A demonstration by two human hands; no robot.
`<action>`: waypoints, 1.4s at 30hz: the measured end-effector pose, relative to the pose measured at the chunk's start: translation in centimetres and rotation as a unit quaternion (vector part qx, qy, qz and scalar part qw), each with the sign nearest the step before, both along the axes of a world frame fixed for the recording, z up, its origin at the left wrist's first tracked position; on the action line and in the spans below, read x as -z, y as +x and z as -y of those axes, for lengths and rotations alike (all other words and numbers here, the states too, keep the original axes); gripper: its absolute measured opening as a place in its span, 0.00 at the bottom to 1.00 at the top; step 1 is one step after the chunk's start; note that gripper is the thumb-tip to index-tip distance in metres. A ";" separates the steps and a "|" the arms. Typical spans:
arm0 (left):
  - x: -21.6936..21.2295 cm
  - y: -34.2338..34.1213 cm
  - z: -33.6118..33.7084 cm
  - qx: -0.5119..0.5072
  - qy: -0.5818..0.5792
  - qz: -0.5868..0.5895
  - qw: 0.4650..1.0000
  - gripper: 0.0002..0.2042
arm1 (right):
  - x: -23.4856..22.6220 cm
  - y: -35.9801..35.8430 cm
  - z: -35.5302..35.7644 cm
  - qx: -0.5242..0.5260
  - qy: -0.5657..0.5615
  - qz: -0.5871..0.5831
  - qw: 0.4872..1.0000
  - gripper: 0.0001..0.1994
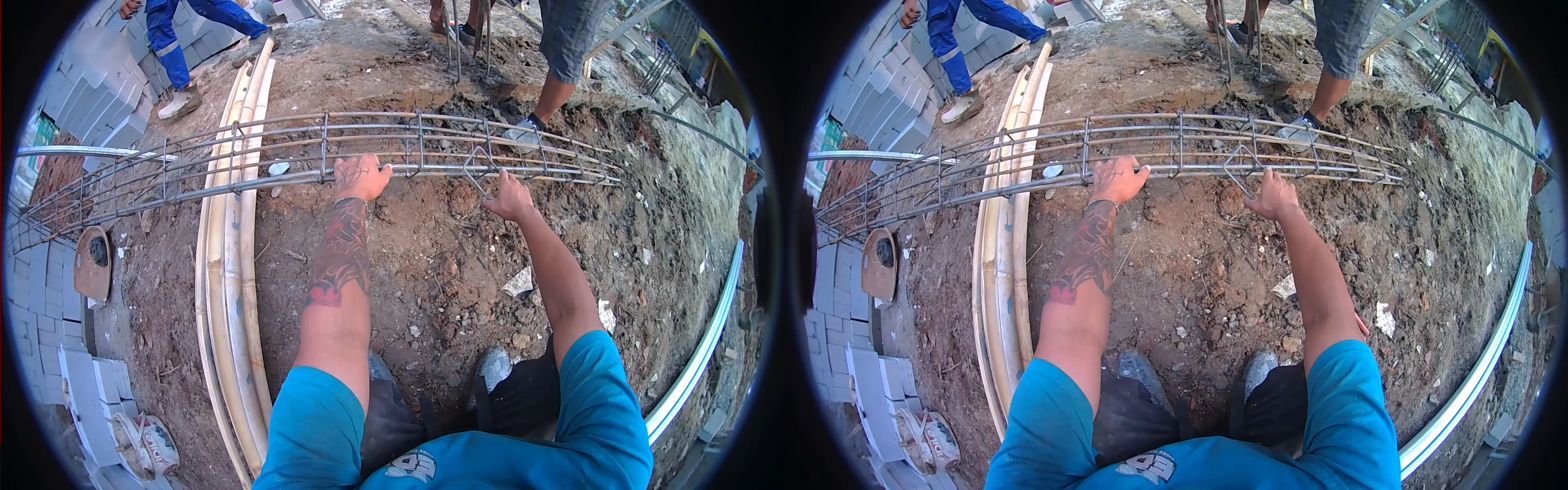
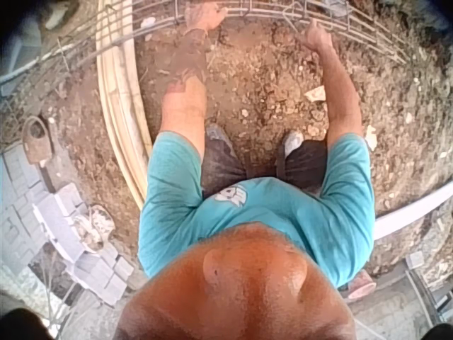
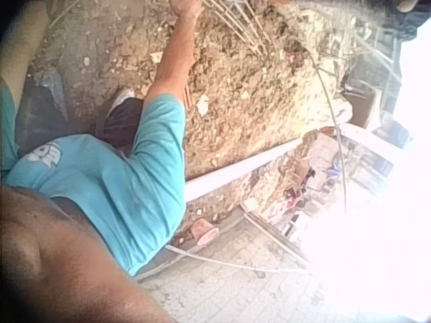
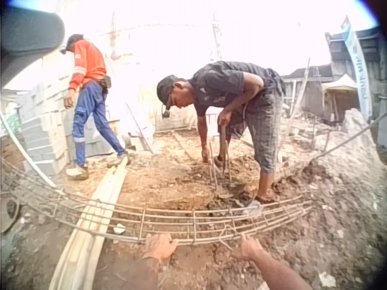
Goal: The person picks up a rebar stirrup, walks across the construction site, and fits the rebar stirrups onto a steel rebar cage while working with coworkers.
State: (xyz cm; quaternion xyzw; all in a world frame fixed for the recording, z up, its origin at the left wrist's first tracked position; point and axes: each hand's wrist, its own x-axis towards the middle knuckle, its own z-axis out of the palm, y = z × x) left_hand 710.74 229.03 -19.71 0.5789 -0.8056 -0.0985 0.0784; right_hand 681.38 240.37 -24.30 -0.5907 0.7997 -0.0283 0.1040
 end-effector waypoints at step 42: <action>-0.4 0.1 -0.2 0.010 0.012 -0.002 1.000 0.21 | -0.1 0.1 0.1 0.010 0.033 -0.008 0.999 0.47</action>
